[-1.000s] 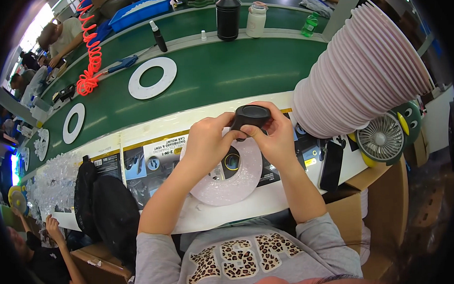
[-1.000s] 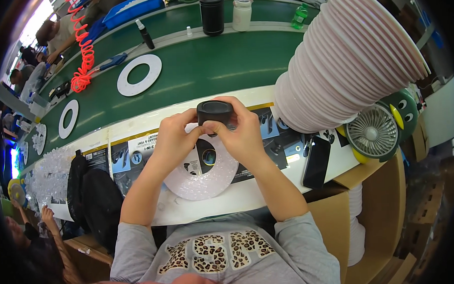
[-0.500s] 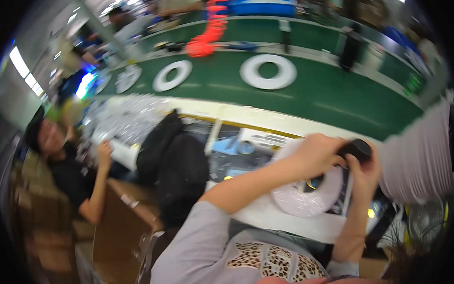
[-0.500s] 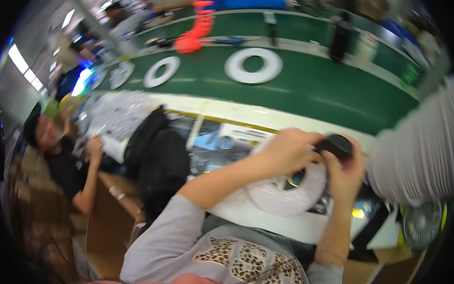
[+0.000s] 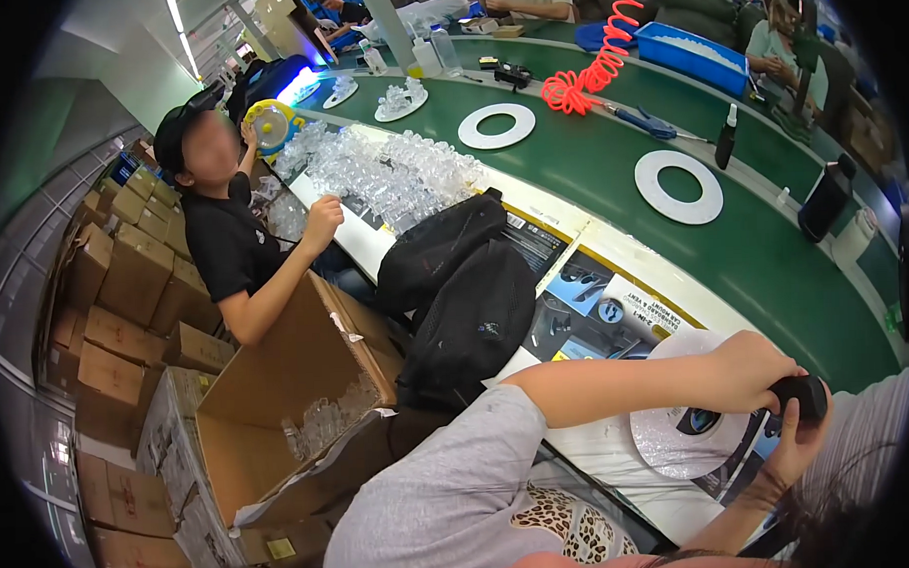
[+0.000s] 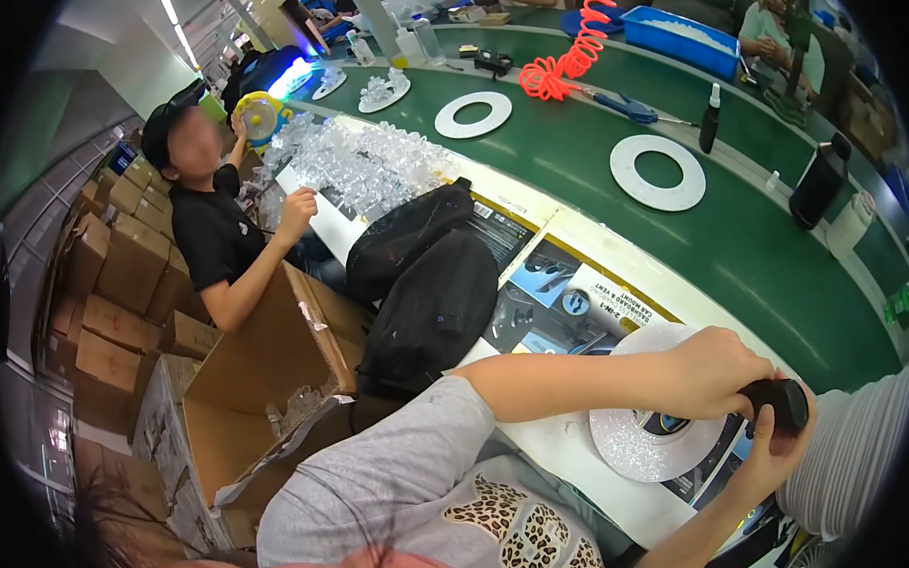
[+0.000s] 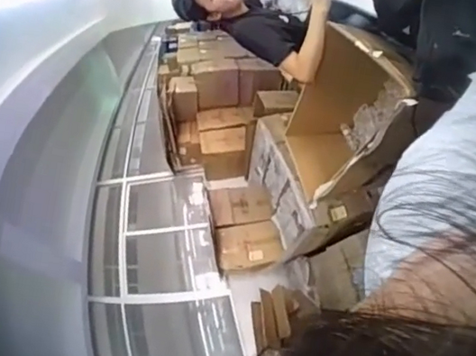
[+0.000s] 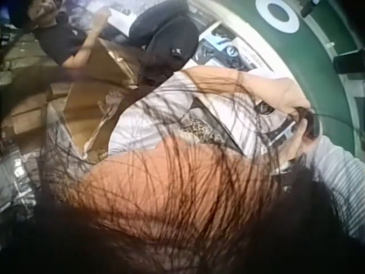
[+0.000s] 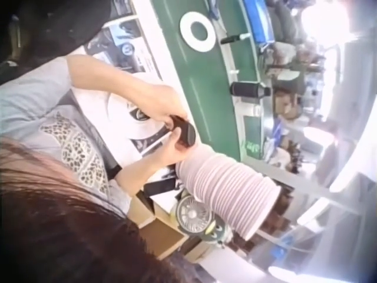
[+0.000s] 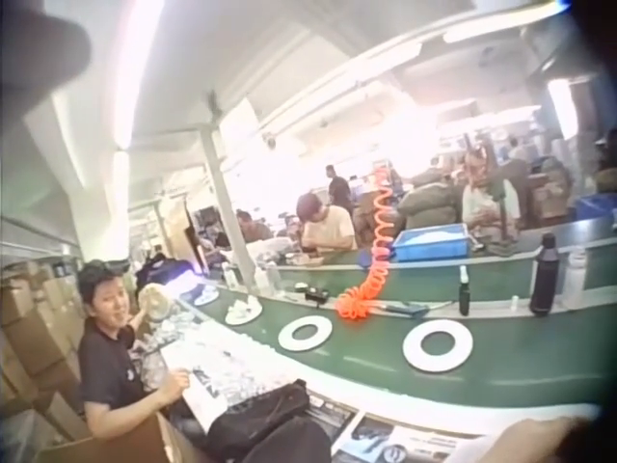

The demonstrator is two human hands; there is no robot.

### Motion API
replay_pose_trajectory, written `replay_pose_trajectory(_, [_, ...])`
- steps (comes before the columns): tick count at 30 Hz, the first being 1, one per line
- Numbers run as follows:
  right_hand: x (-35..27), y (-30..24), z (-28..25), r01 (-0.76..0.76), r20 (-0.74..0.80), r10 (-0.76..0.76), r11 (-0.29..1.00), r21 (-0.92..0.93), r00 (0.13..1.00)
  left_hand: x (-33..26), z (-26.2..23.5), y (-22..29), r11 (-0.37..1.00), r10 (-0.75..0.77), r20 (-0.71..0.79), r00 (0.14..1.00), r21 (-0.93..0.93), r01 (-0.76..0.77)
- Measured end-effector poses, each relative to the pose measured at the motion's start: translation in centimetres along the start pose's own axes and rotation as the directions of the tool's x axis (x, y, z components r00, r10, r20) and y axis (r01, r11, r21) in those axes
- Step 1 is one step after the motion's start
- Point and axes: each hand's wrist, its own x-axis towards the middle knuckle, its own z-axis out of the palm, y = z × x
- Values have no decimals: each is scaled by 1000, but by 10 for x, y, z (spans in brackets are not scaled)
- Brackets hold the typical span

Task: Applying seals to rings and assembling various components of baby bottles at an industrial workbench.

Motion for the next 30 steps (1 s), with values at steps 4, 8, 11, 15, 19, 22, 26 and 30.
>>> replay_pose_trajectory(4, [0, -8, 6, 19, -40, -18, 999, 27, 999, 5, 3, 4, 1000, -1, 17, 1000, 21, 1])
replay_pose_trajectory(8, [2, -7, -2, 72, -7, -72, 995, 63, 997, 8, 2, 8, 1000, -28, 137, 990, -8, 29])
replay_pose_trajectory(11, [-6, -1, -27, -31, -5, 31, 999, 9, 1000, 9, 14, 11, 991, 32, 58, 998, -129, -24])
replay_pose_trajectory(15, [-11, 13, -21, -107, -126, 114, 992, 63, 985, 10, 11, 1, 981, -46, 201, 979, -178, 82])
replay_pose_trajectory(19, [-2, -5, 11, -101, -24, 107, 980, 174, 994, 8, 0, -2, 973, -186, 257, 948, -88, 215])
replay_pose_trajectory(22, [-3, -9, 11, -133, -31, 145, 958, 253, 989, 8, 8, -8, 980, -163, 250, 955, -72, 186])
replay_pose_trajectory(26, [-3, -13, 4, -159, -28, 169, 966, 205, 985, 11, 14, -2, 966, -190, 295, 936, -115, 233])
replay_pose_trajectory(30, [-3, -8, 5, -157, -27, 167, 964, 213, 986, 10, 15, -2, 969, -206, 259, 944, -78, 233])
